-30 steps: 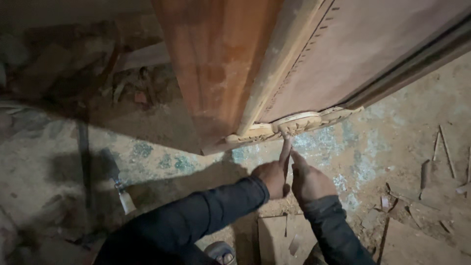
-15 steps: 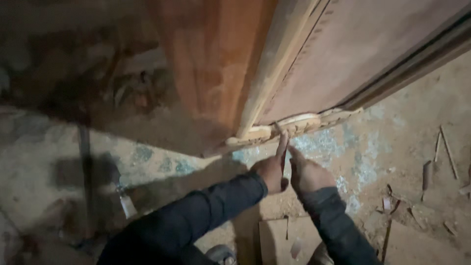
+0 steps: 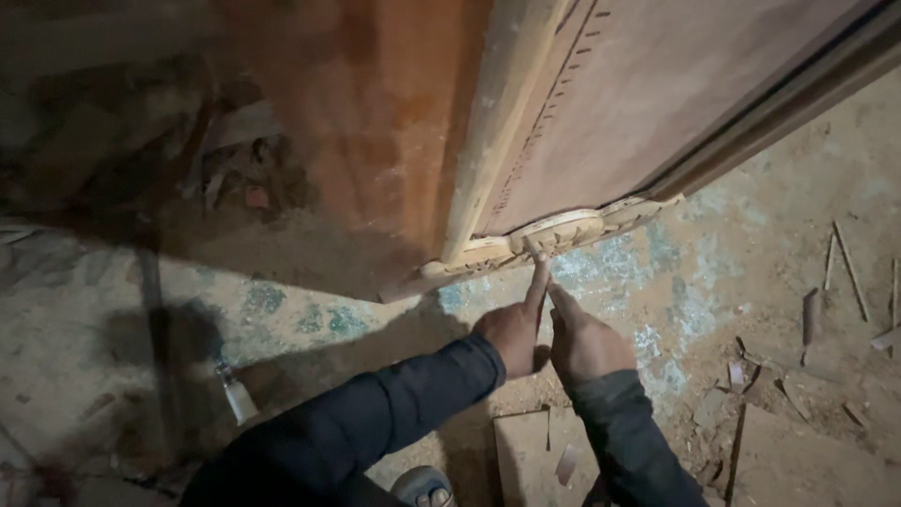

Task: The person uses a small carving knife to carve a decorative floral pattern into the edge of a wooden frame. They hold the frame steady with one hand while carefully removing wood shavings with the other.

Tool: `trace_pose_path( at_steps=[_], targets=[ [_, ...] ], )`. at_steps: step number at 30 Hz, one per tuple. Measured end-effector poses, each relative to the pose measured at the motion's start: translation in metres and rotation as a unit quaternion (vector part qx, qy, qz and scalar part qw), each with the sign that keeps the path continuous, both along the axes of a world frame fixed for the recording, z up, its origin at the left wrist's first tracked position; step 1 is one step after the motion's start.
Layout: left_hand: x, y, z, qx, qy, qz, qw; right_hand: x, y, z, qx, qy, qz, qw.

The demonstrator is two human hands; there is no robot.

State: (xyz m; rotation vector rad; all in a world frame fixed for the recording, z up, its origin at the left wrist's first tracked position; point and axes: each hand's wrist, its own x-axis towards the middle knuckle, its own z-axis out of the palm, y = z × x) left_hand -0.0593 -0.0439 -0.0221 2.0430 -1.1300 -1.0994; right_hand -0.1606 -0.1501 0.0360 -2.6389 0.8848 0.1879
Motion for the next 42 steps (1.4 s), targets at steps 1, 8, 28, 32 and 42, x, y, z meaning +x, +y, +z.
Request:
trace_pose_path(
  at_steps=[1,8,28,32,42],
  targets=[
    [0.002,0.000,0.002,-0.014,-0.025,-0.005,1.000,0.000,0.000,-0.002,0.009,-0.026,0.004,1.000],
    [0.008,-0.002,0.005,-0.043,-0.048,-0.011,0.998,-0.004,-0.005,-0.008,0.013,-0.076,-0.004,0.997],
    [0.018,-0.003,0.015,-0.008,-0.070,-0.041,0.997,-0.007,-0.004,-0.013,0.069,-0.140,-0.040,0.987],
    [0.018,-0.005,0.013,-0.020,-0.083,-0.063,0.994,-0.009,-0.006,-0.014,0.056,-0.166,-0.027,0.984],
    [0.013,-0.008,0.020,-0.001,-0.089,-0.064,0.994,-0.013,-0.006,-0.011,0.038,-0.097,-0.078,0.992]
  ],
)
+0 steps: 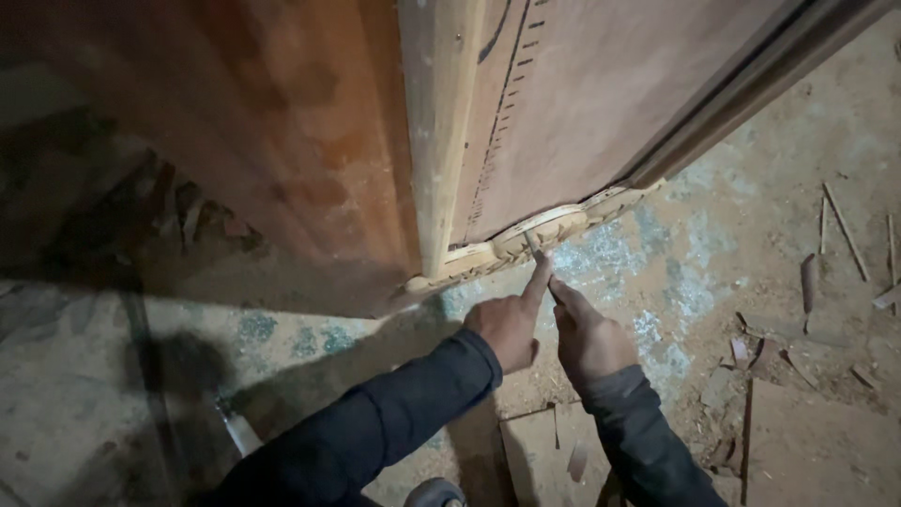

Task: The person uses a small carving knife to carve a decorative floral pattern into the edge of a wooden frame. They hold the frame steady with one hand while carefully removing wood shavings with the other.

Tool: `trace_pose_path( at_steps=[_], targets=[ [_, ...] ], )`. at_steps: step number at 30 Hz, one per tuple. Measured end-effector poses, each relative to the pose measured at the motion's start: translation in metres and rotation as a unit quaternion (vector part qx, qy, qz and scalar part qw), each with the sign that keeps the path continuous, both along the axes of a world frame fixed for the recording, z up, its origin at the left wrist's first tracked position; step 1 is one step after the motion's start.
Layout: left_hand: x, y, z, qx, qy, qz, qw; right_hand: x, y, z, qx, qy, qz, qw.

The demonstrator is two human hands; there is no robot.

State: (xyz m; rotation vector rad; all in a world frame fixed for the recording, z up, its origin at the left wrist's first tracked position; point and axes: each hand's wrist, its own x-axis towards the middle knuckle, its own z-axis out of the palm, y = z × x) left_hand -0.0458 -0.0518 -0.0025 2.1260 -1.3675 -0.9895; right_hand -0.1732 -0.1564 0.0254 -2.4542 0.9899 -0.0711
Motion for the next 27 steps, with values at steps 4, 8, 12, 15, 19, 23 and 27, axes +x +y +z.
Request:
trace_pose_path(
  at_steps=[4,8,12,15,19,23,27],
  targets=[
    [0.012,-0.011,0.001,-0.020,0.009,0.000,1.000,0.000,-0.015,-0.023,0.042,-0.087,0.026,0.995],
    [0.020,-0.014,0.001,-0.043,-0.008,0.015,0.999,0.001,-0.038,-0.047,0.056,-0.211,0.094,0.971],
    [0.013,0.006,0.000,-0.003,0.066,0.112,0.991,-0.012,-0.047,-0.045,0.160,-0.232,0.023,0.959],
    [0.005,0.019,-0.006,-0.002,0.069,0.117,0.991,-0.018,-0.044,-0.032,0.158,-0.194,-0.092,0.964],
    [-0.002,0.019,-0.017,-0.003,0.051,0.137,0.989,-0.016,-0.037,-0.022,0.179,-0.264,-0.107,0.942],
    [0.000,0.010,-0.024,0.024,0.066,0.161,0.984,-0.016,-0.030,-0.023,0.162,-0.281,-0.099,0.941],
    [0.010,0.002,-0.030,0.021,0.030,0.137,0.990,-0.021,-0.031,-0.024,0.187,-0.297,-0.119,0.929]
  ],
)
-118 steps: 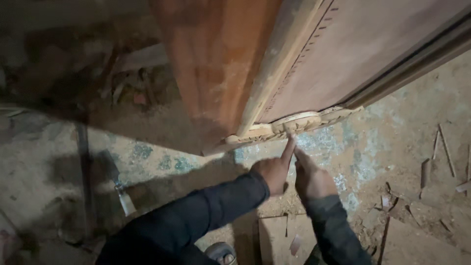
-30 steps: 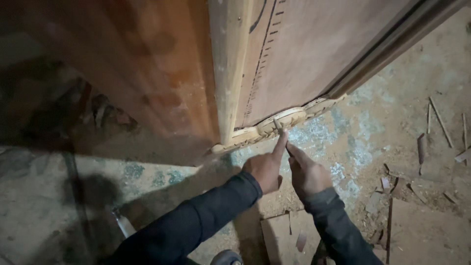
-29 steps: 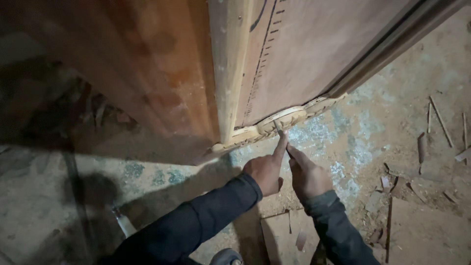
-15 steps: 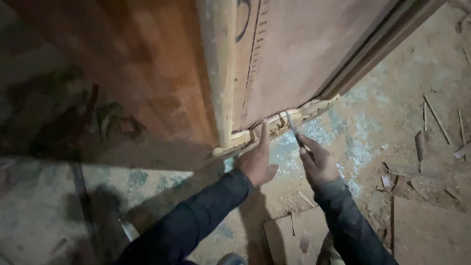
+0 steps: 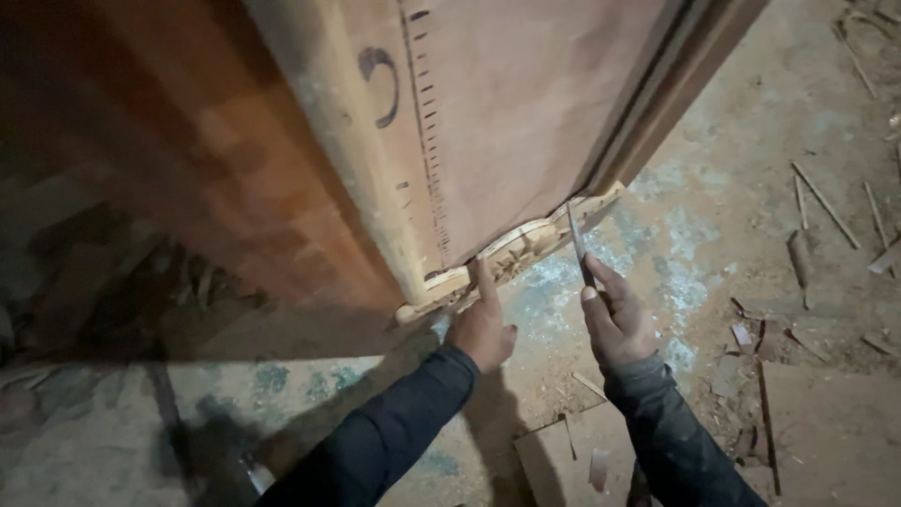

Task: The person uses a small carving knife to carve a decorative floral pattern into the edge of a wooden frame. They hold the frame steady with one hand while carefully removing wood shavings with the other.

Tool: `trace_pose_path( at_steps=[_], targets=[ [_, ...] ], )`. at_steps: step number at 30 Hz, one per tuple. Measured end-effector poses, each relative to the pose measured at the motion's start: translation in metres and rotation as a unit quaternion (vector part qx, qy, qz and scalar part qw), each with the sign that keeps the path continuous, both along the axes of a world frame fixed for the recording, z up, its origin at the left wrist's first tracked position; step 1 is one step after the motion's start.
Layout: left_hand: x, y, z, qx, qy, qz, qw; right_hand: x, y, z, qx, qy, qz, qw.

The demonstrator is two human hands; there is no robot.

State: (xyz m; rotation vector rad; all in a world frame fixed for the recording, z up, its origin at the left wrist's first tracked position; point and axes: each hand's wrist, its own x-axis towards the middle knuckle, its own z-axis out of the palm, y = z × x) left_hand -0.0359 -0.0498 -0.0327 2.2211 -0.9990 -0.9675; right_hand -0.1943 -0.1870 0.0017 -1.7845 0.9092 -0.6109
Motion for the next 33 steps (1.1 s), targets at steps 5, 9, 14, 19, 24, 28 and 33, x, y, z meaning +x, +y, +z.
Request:
trace_pose_path(
  at_steps=[5,9,14,19,24,28,33],
  targets=[
    [0.015,-0.005,-0.010,-0.035,-0.074,-0.035,0.996,0.010,-0.025,0.018,-0.077,0.046,0.079,0.993],
    [0.023,-0.009,-0.008,-0.047,-0.111,-0.047,0.992,0.027,-0.054,0.053,-0.139,0.245,0.139,0.949],
    [0.031,-0.010,0.005,0.050,-0.088,-0.074,0.992,0.018,-0.075,0.116,-0.208,0.394,0.286,0.848],
    [0.036,-0.008,0.008,-0.017,-0.147,-0.093,0.985,-0.030,-0.080,0.150,-0.155,0.613,0.355,0.689],
    [0.033,-0.022,0.017,0.087,-0.145,-0.113,0.979,-0.085,-0.087,0.103,-0.101,0.662,0.346,0.657],
    [0.028,-0.043,0.038,0.079,-0.171,-0.090,0.978,-0.103,-0.084,0.034,-0.069,0.264,0.326,0.905],
    [0.023,-0.071,0.047,0.185,-0.080,-0.067,0.977,-0.085,-0.077,-0.018,0.043,0.302,0.241,0.921]
  ],
)
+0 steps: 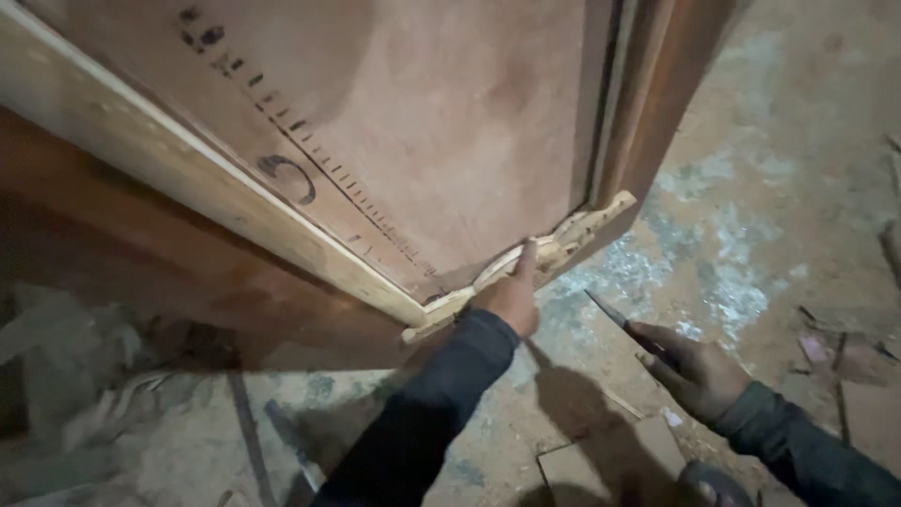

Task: The person uses a small carving knife to carve a decorative floral pattern into the edge of a wooden frame. They hold the frame steady with one hand while carefully removing wood shavings with the other.

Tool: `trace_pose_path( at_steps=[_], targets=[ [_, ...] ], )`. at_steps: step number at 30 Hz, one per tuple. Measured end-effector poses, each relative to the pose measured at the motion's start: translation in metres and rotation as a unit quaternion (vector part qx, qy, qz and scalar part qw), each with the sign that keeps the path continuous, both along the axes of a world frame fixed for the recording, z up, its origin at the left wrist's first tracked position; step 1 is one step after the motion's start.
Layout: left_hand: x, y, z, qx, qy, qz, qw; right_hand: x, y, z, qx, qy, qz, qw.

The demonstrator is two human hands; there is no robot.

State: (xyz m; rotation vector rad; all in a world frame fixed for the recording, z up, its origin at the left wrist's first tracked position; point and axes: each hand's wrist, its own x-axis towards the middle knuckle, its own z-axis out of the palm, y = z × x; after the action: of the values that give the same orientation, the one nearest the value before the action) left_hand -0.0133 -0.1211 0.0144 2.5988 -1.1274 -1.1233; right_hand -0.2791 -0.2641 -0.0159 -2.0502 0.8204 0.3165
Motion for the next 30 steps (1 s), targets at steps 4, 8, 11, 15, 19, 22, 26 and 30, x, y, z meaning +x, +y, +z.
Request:
trace_pose_path(
  at_steps=[4,8,11,15,19,22,26,30],
  targets=[
    [-0.015,-0.001,-0.009,-0.189,-0.042,-0.045,0.980,0.023,-0.001,-0.024,0.080,-0.118,-0.066,0.988],
    [-0.043,0.024,0.004,-0.052,0.068,-0.085,0.993,0.042,-0.002,-0.045,0.088,-0.312,-0.047,0.945],
    [-0.054,0.044,0.022,-0.037,0.073,-0.088,0.993,0.061,0.002,-0.054,0.061,-0.279,-0.039,0.958],
    [-0.054,0.045,0.027,-0.083,0.005,-0.010,0.997,0.089,0.007,-0.051,0.087,-0.253,0.004,0.964],
    [-0.048,0.034,0.011,-0.189,-0.173,-0.055,0.965,0.099,0.012,-0.039,0.050,-0.274,0.042,0.960],
    [-0.048,0.029,-0.002,-0.163,-0.139,-0.053,0.975,0.097,0.016,-0.031,0.065,-0.252,0.018,0.965],
    [-0.049,0.023,-0.017,-0.117,-0.113,-0.032,0.986,0.096,0.017,-0.029,0.051,-0.251,0.006,0.967],
    [-0.049,0.022,-0.030,-0.193,-0.126,-0.036,0.973,0.098,0.016,-0.034,0.055,-0.311,-0.010,0.949]
  ],
)
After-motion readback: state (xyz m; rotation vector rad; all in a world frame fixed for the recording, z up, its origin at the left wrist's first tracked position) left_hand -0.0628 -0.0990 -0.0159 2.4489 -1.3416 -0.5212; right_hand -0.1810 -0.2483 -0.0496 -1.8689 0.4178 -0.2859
